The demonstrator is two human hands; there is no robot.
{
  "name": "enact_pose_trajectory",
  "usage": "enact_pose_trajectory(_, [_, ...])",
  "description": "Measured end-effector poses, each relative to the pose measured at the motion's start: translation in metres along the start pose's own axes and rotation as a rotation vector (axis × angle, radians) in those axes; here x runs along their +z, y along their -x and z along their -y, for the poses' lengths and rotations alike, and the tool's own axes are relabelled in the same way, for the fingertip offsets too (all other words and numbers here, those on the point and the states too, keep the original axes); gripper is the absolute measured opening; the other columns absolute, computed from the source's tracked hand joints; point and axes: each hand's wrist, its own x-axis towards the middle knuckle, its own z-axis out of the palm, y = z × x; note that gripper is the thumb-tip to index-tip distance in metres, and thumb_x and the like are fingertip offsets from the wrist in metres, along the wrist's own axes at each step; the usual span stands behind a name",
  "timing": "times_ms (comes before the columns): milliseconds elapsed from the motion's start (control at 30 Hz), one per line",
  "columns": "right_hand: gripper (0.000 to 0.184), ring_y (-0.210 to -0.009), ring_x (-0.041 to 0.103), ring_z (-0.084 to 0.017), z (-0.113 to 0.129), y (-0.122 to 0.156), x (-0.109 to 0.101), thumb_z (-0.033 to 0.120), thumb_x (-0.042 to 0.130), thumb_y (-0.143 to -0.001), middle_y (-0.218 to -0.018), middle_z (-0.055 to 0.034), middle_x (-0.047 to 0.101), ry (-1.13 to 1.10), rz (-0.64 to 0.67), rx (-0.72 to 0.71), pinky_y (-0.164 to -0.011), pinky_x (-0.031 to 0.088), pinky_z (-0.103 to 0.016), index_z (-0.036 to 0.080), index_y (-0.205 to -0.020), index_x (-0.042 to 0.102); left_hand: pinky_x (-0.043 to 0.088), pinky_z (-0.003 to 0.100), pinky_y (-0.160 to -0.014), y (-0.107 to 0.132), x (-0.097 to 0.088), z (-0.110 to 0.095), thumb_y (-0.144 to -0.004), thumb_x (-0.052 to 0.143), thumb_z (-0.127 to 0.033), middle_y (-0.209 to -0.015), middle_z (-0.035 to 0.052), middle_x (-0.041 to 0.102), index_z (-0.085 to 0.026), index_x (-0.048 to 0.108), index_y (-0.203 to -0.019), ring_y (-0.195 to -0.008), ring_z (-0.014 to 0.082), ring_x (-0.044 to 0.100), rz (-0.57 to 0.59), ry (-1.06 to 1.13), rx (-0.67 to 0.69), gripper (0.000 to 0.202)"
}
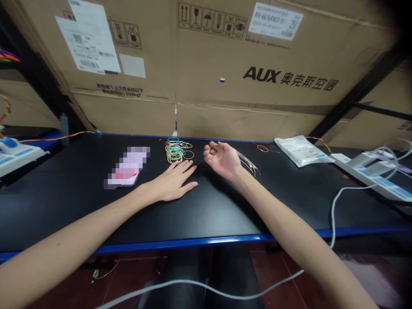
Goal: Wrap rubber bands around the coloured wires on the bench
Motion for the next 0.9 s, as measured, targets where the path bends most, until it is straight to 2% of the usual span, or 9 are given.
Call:
enact_pose_trajectory(100, [0.039,-0.049,0.051,-0.011,-0.007,-0.003,-0.005,0.038,0.029,-0.1,-0.06,-0.0005,0.055,0.024,-0.008,0.043,-0.045,0.042,-0.02,0.019,-0.072,0.049,0.019,0.05,-0.119,0.0,0.001,0.0,-0.098,0.028,-0.056,-0.156,0.0185,0.032,-0.011,0.039,-0.147,-0.148,0.0292,0.024,-0.005,-0.011,0.005,0.068])
enact_pose_trajectory(233, [0.047,-0.043,0.044,-0.01,-0.013,-0.005,-0.009,0.047,0.025,-0.1,-0.048,0.0039,0.041,0.023,0.002,0.083,-0.044,0.039,-0.02,0.021,-0.062,0.036,0.02,0.05,-0.119,-0.001,0.001,0.0,-0.098,0.027,-0.056,-0.155,0.0191,0.033,-0.01,0.04,-0.147,-0.147,0.0297,0.025,-0.008,-0.022,0.008,0.068])
enact_pose_trajectory(433, [0.051,-0.032,0.024,-0.008,-0.008,-0.001,-0.004,0.042,0.023,-0.102,-0.039,0.0075,0.026,0.011,-0.001,0.061,-0.036,0.023,-0.019,0.022,-0.056,0.023,0.021,0.049,-0.119,-0.001,-0.001,-0.002,-0.099,0.026,-0.055,-0.156,0.0194,0.032,-0.01,0.038,-0.148,-0.148,0.0293,0.023,0.006,-0.053,0.012,0.068])
enact_pose_trajectory(633, [0.053,-0.028,0.016,-0.007,-0.004,0.003,-0.001,0.035,0.027,-0.102,-0.034,0.0081,0.019,0.018,0.035,0.019,-0.032,0.018,-0.02,0.022,-0.052,0.017,0.02,0.048,-0.119,-0.001,-0.003,-0.004,-0.099,0.026,-0.055,-0.156,0.0195,0.031,-0.009,0.038,-0.148,-0.148,0.0298,0.024,0.022,-0.047,0.004,0.068])
enact_pose_trajectory(733, [0.052,-0.028,0.024,-0.006,-0.006,0.001,-0.003,0.036,0.027,-0.102,-0.036,0.0076,0.026,-0.001,0.017,0.028,-0.032,0.024,-0.018,0.021,-0.052,0.026,0.019,0.048,-0.12,-0.001,-0.004,-0.005,-0.099,0.025,-0.054,-0.157,0.0192,0.029,-0.009,0.036,-0.149,-0.148,0.0297,0.023,0.037,-0.051,0.0,0.068])
enact_pose_trajectory(800, [0.049,-0.034,0.04,-0.008,-0.008,-0.002,-0.005,0.039,0.027,-0.102,-0.043,0.0047,0.042,-0.013,-0.031,0.025,-0.036,0.035,-0.016,0.02,-0.059,0.039,0.018,0.048,-0.12,-0.001,-0.005,-0.005,-0.099,0.025,-0.054,-0.157,0.0195,0.028,-0.009,0.035,-0.149,-0.148,0.0298,0.022,0.05,-0.058,-0.006,0.068])
enact_pose_trajectory(900, [0.041,-0.059,0.064,-0.014,-0.011,-0.005,-0.007,0.043,0.028,-0.101,-0.066,-0.0043,0.064,-0.009,-0.099,0.029,-0.049,0.052,-0.022,0.018,-0.082,0.055,0.017,0.048,-0.12,-0.001,-0.006,-0.006,-0.099,0.025,-0.054,-0.157,0.0207,0.028,-0.007,0.036,-0.149,-0.148,0.0305,0.022,0.062,-0.067,-0.01,0.069])
